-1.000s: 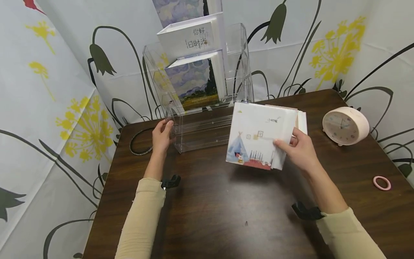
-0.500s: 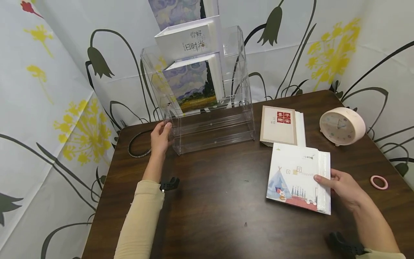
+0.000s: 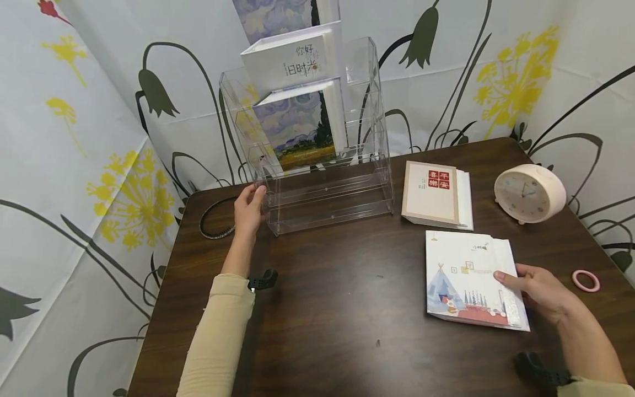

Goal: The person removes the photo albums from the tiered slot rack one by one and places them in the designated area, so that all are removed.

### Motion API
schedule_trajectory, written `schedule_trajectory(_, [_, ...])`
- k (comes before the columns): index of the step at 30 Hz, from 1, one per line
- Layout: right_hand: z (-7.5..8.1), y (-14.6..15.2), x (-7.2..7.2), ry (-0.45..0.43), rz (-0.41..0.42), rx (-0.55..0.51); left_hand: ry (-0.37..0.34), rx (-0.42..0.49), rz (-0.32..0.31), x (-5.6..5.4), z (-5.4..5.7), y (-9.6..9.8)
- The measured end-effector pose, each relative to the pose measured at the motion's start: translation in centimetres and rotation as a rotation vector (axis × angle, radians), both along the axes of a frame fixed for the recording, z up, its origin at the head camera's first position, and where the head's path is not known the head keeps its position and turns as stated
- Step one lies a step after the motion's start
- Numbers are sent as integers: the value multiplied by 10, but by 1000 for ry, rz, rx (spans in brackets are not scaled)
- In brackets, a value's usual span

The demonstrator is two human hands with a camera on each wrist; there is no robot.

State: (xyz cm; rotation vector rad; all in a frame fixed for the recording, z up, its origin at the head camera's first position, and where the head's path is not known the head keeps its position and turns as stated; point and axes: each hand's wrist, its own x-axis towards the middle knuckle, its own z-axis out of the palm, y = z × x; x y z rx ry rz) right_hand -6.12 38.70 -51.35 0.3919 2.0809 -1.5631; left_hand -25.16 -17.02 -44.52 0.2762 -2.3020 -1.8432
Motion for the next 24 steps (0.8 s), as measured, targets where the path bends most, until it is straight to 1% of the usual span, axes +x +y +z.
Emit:
schedule_trajectory(4, [-3,2,-1,8,-15,15,-4,20,-10,-1,0,0])
schedule_trajectory(7, [-3,2,-2,21,-18,58,-12,47,-19,-2,0,-1])
schedule_trajectory(9, [-1,2,-3,26,-17,85,-23,67,-24,-2,2,-2])
schedule_trajectory(11, [2,1,-3,30,-14,102,-32,77,-27,2,9,0])
schedule_trajectory(14, [8,-1,-4,38,-10,152,-45,65,-26,11,24,6])
schedule_trajectory(17, [12,-1,-5,46,7,277,-52,46,-21,17,33,9])
schedule_trajectory(19, [14,-1,-6,56,12,357,-57,35,-15,18,34,9])
schedule_trajectory(21, [15,-1,-5,65,15,409,-51,39,-16,18,34,9])
schedule_trajectory(24, [18,-4,-3,84,6,437,-37,38,-21,20,36,11])
